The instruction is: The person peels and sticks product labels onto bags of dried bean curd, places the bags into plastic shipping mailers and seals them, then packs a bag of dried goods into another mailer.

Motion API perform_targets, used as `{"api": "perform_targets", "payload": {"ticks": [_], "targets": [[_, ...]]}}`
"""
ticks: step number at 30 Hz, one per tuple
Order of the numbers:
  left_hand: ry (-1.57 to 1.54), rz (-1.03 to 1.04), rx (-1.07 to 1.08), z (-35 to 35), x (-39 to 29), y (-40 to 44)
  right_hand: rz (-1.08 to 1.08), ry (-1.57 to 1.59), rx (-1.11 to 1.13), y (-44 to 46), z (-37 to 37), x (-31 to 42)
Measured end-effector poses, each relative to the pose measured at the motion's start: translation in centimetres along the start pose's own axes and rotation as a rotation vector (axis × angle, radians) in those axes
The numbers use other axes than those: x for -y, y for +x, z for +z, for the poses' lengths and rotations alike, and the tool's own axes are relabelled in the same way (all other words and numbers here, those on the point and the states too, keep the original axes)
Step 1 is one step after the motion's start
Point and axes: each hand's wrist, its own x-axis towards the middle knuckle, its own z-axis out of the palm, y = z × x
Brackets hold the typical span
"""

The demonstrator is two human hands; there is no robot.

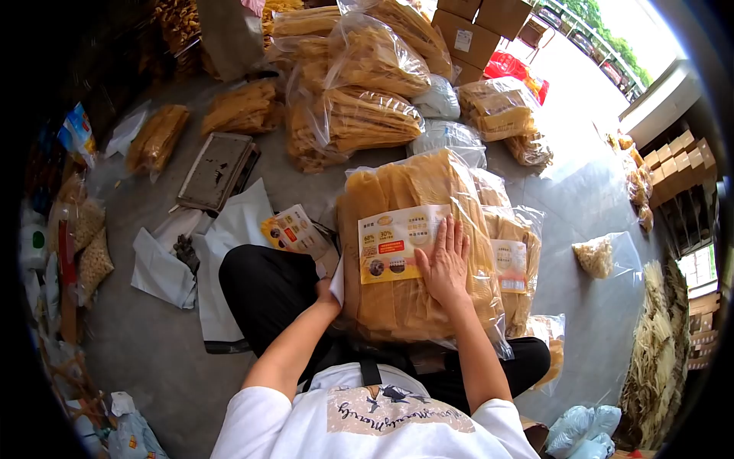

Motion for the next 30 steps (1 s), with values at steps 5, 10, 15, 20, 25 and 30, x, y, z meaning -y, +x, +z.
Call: {"api": "perform_targets", "payload": {"ticks": [5,10,15,20,25,30], "targets": [[0.091,-0.063,-0.038,0.0,1.1,-0.6,0.093,-0.010,0.026,-0.7,-1.9,2.4],[-0.057,0.031,-0.676,-11.8,-0.7,-8.1,-0.228,-0.024,-0.019,0.7,-1.0,8.2],[-0.096,0.273,-1.063,-15.9,-0.1,-13.5,-0.489,-0.063,0.132,0.9,6.0,8.1],[-1.041,0.397,-0.894,-14.5,0.4,-10.7,-0.731,-0.006,-0.031,1.4,9.4,5.5],[-1.423,0.312,-0.527,-11.2,-1.9,-4.8,-0.211,-0.026,-0.133,3.5,-2.7,5.0],[-0.746,0.386,-0.711,-2.5,-5.8,0.2,-0.046,0.030,-0.048,3.5,1.9,-1.1]]}}
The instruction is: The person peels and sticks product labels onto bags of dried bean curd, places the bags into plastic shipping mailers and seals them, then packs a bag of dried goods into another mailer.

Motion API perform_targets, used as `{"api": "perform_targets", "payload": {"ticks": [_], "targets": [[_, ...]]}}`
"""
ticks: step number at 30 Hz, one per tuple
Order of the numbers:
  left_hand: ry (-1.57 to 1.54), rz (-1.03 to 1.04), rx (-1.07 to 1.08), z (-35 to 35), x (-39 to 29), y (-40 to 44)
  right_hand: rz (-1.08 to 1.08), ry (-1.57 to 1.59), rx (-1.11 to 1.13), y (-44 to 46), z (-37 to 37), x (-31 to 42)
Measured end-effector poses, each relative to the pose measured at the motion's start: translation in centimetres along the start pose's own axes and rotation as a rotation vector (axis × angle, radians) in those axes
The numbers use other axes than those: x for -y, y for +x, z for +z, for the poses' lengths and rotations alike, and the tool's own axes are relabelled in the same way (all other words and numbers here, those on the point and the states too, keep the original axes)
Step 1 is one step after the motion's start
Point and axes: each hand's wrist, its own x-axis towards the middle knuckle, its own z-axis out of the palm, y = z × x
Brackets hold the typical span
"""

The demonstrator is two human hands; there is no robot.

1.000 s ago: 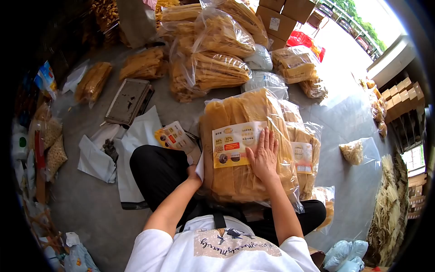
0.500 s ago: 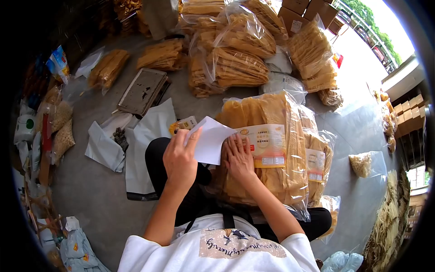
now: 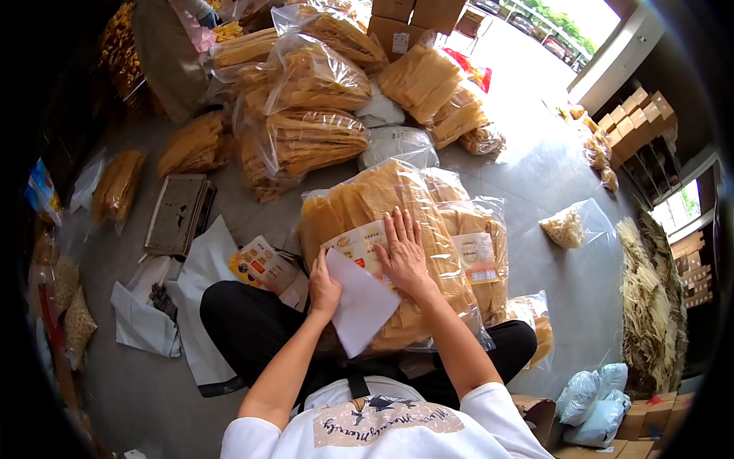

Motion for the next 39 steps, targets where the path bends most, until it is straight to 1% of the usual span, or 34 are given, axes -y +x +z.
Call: {"api": "perform_targets", "payload": {"ticks": [1,3,4,5,6,7,8,9,10,11,13,14,15,16,17,19,20,21,22,24,25,26,27,29,30,31,32,33,34,35,36,37,38,39], "targets": [[-0.009,0.014,0.008,-0.2,-0.7,-0.3,-0.011,0.032,0.017,-0.1,-0.3,-0.1],[-0.013,-0.074,0.054,-0.5,-0.9,0.2,-0.018,0.121,-0.034,-0.4,-1.7,-0.3],[-0.042,0.071,-0.026,-0.4,0.4,0.4,-0.019,0.081,-0.064,-1.1,-2.6,0.0],[-0.130,0.030,0.004,-0.4,1.8,0.4,-0.020,0.042,-0.088,-2.1,-3.1,0.1],[-0.158,-0.147,0.060,-1.3,2.0,0.3,-0.026,-0.025,0.062,-3.6,-1.8,-0.6],[-0.178,-0.324,0.121,-2.7,0.8,0.2,-0.006,-0.021,0.061,-4.6,-1.9,-0.6],[-0.173,-0.311,0.138,-3.9,-0.7,0.0,0.015,0.083,0.090,-5.1,-2.1,-0.8],[-0.135,-0.177,0.113,-5.5,-3.9,-0.1,0.033,0.183,0.114,-5.5,-2.5,-1.1],[-0.104,-0.033,0.088,-6.7,-6.8,0.1,0.062,0.340,0.029,-5.6,-3.3,-1.0],[-0.113,-0.007,0.108,-7.1,-9.1,0.4,0.084,0.331,0.004,-5.8,-4.9,-0.6],[0.071,0.461,0.050,-7.8,-13.3,-0.3,-0.047,1.080,0.119,-7.9,-9.0,1.3],[0.056,0.469,0.084,-7.7,-15.0,-0.8,-0.063,1.220,0.259,-9.2,-10.2,2.0],[-0.076,0.436,0.160,-7.6,-16.5,-1.3,-0.078,1.367,0.394,-10.8,-11.2,2.9],[-0.203,0.408,0.232,-7.1,-17.5,-1.4,0.039,1.456,0.426,-12.0,-12.5,4.4],[-0.212,0.423,0.262,-6.3,-18.1,-1.6,0.015,1.138,0.345,-12.8,-13.6,4.9],[-0.270,0.540,0.400,-4.6,-19.0,-2.3,0.116,0.995,0.217,-15.6,-14.3,4.5],[-0.381,0.482,0.493,-3.5,-19.2,-2.9,0.213,1.070,0.137,-17.2,-15.0,3.7],[-0.388,0.373,0.551,-3.0,-19.7,-3.7,0.179,1.042,-0.134,-19.6,-14.2,2.0],[-0.371,0.437,0.540,-2.5,-19.8,-3.8,0.347,0.942,-0.136,-21.7,-16.5,0.1],[-0.358,0.489,0.552,-1.7,-19.2,-4.1,0.650,0.768,-0.670,-28.5,-16.3,-4.7],[-0.210,0.601,0.582,-1.3,-18.2,-4.0,0.909,0.928,-1.069,-31.3,-17.1,-6.5],[-0.064,0.718,0.602,-0.9,-17.7,-4.0,0.922,0.734,-1.219,-36.8,-17.0,-9.6],[-0.073,0.721,0.614,-0.5,-18.0,-4.5,1.082,0.548,-1.298,-41.1,-18.0,-10.8],[0.185,0.884,0.751,0.0,-18.3,-5.5,1.208,-0.207,-1.391,-49.3,-17.6,-14.4],[0.274,0.856,0.852,0.7,-17.5,-6.1,1.329,-0.347,-1.381,-52.5,-16.9,-14.9],[0.268,0.865,0.866,1.4,-17.1,-6.4,1.447,-0.490,-1.366,-55.9,-15.9,-15.3],[0.388,0.889,0.920,2.1,-16.6,-6.5,1.474,-0.826,-1.203,-60.5,-13.3,-16.5],[0.509,0.909,0.971,2.8,-15.9,-6.6,1.486,-0.834,-1.203,-61.9,-11.6,-15.9],[0.557,1.005,0.852,3.8,-15.0,-7.1,1.716,-0.702,-0.946,-62.8,-10.5,-15.6],[0.560,1.006,0.852,4.3,-14.0,-7.4,1.910,-0.549,-0.670,-63.4,-9.1,-15.4],[0.544,0.995,0.856,4.4,-13.9,-7.5,1.916,-0.215,-0.306,-65.9,-6.4,-17.2],[0.530,0.979,0.851,4.5,-14.0,-7.6,1.826,0.124,0.022,-68.5,-3.8,-19.0],[0.520,0.967,0.859,4.5,-14.1,-7.6,1.830,0.345,0.091,-70.3,-1.4,-19.8],[0.545,0.947,0.840,4.4,-14.1,-7.5,1.891,0.600,-0.080,-72.0,0.8,-20.9]]}}
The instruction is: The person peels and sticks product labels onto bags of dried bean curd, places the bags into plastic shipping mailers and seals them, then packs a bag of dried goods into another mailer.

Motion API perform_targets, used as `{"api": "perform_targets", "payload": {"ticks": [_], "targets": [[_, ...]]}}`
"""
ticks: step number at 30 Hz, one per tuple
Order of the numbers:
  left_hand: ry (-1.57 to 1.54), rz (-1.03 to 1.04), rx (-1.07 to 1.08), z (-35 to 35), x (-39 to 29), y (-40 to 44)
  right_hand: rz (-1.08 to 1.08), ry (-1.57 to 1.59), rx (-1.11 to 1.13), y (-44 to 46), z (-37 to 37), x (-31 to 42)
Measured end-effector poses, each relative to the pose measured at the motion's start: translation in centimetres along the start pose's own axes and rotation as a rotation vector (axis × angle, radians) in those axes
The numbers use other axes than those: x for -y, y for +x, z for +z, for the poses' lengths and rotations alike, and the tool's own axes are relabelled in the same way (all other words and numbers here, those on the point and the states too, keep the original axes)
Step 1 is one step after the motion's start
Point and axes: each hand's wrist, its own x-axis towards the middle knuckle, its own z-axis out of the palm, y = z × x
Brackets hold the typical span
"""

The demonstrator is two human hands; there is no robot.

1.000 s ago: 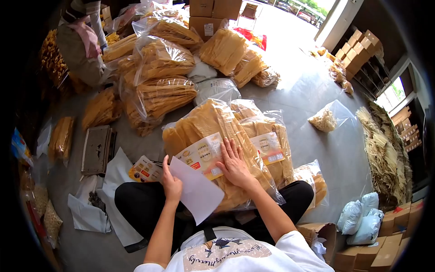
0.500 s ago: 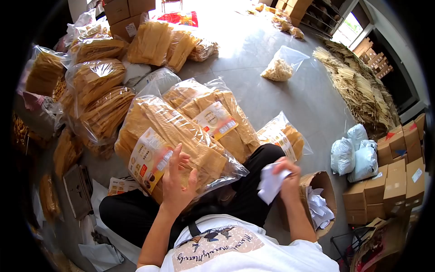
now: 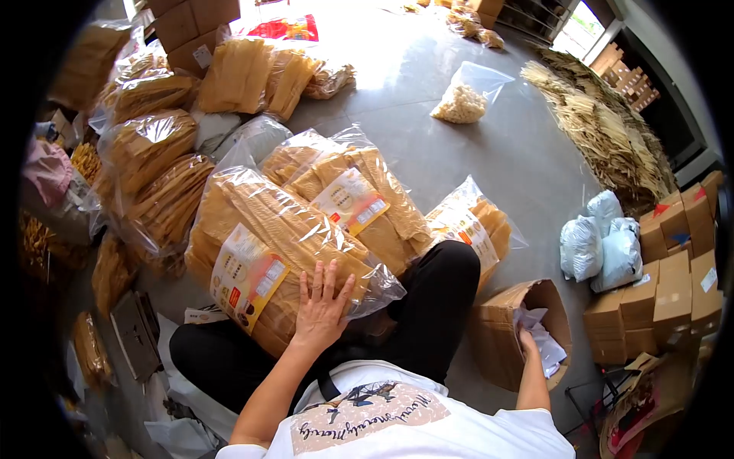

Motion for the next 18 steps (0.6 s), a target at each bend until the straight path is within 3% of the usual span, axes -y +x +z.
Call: {"api": "perform_targets", "payload": {"ticks": [2,4,5,9,13,14,16,18], "targets": [[0.002,0.053,-0.018,0.1,0.2,-0.3,0.089,0.362,0.154,4.8,0.6,-2.8],[0.024,0.024,-0.030,0.8,0.5,-0.3,0.039,0.318,0.240,8.4,0.5,-3.7],[0.020,0.044,-0.039,1.1,0.3,-0.3,0.083,0.184,0.305,3.4,0.0,0.9],[0.051,0.044,-0.032,1.5,-0.1,0.0,0.036,0.060,0.357,3.6,-0.1,5.4],[-0.105,0.050,-0.015,0.0,0.0,-0.3,-0.142,-1.052,-0.078,2.6,-6.0,8.4],[-0.224,0.065,-0.042,-0.6,0.1,-0.3,-0.185,-0.834,-0.207,-3.2,-6.6,12.5],[-0.299,0.054,-0.041,-1.5,0.6,-0.5,-0.324,-0.788,-0.215,-4.7,-8.2,14.1],[-0.394,0.013,-0.163,-2.5,1.2,-1.1,-0.318,-0.736,-0.150,-3.7,-8.7,14.3]]}}
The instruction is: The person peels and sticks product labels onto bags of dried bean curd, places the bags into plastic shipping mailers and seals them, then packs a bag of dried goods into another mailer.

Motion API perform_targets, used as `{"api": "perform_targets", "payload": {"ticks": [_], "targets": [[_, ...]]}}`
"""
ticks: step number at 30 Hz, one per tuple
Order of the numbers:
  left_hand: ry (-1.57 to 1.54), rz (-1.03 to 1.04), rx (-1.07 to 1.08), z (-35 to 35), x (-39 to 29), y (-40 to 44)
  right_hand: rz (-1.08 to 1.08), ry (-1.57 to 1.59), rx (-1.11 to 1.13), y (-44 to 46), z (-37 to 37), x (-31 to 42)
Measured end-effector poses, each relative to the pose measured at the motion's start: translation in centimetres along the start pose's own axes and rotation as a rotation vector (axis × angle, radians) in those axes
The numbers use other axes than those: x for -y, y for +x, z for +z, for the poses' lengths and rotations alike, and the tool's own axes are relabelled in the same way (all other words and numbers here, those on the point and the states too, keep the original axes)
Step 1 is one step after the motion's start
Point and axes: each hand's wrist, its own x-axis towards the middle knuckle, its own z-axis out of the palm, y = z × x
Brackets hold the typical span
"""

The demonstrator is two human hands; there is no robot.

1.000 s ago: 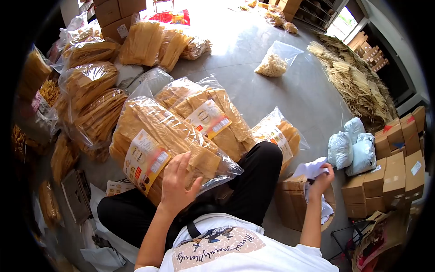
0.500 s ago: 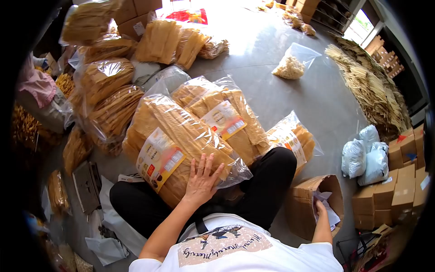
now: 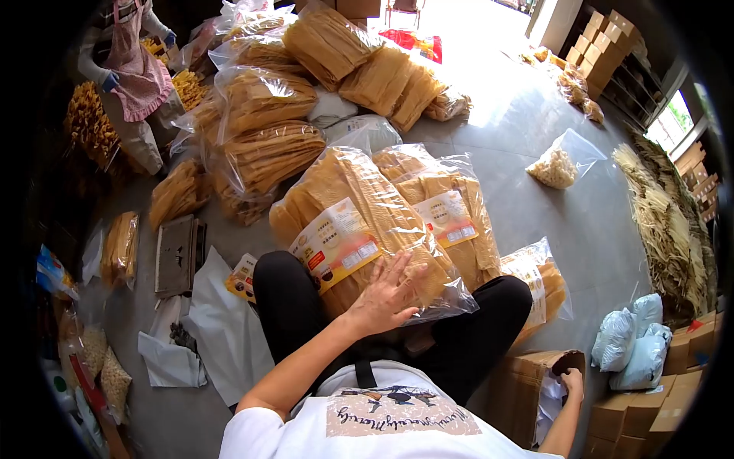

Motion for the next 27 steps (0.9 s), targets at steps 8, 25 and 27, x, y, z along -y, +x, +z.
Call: {"api": "perform_targets", "payload": {"ticks": [8,25,27], "targets": [[0.045,-0.321,-0.331,-2.2,2.5,-6.2,0.192,-0.002,-0.474,0.6,5.2,-2.8],[-1.101,-1.301,-0.814,3.5,8.4,-10.2,-0.913,0.469,-0.016,-22.8,-5.7,40.0],[-1.175,-1.240,-0.781,3.5,9.2,-10.7,-0.957,0.480,-0.062,-20.3,-1.2,42.1]]}}
